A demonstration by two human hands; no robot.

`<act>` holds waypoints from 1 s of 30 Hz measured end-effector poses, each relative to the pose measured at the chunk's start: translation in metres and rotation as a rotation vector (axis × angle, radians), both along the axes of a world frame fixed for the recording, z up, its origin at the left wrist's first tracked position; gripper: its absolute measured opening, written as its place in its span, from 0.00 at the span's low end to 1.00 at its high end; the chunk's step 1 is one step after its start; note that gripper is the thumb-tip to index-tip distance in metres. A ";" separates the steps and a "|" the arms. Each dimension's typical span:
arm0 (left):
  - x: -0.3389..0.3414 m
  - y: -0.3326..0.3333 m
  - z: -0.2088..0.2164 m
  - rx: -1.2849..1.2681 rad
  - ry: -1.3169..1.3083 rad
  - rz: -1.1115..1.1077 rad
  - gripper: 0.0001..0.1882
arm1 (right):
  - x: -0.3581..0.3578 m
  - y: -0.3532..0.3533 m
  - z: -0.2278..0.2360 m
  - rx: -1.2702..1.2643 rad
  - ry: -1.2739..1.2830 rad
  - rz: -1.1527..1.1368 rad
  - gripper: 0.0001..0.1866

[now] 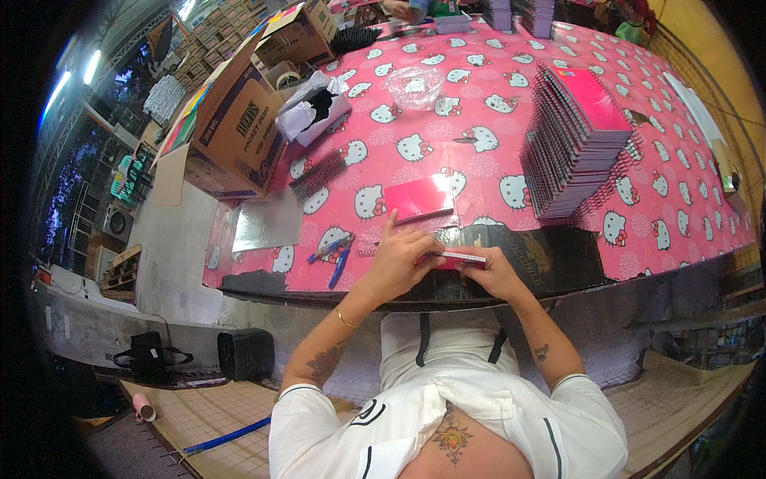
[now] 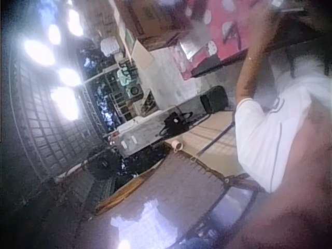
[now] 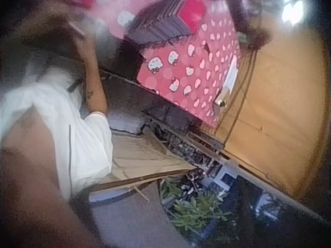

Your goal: The person puts on a sock and shoe and then wraps pink notebooks individually in clear plastic film by hand, placing them in a vertical stack on a table.

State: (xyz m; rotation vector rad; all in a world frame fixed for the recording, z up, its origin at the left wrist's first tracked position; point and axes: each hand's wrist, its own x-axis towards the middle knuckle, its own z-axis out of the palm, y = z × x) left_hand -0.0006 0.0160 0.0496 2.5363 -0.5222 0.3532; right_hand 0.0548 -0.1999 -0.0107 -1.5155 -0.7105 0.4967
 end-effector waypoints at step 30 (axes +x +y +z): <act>-0.016 -0.047 -0.074 0.437 -0.268 0.200 0.49 | 0.004 0.006 -0.014 -0.119 -0.065 -0.006 0.22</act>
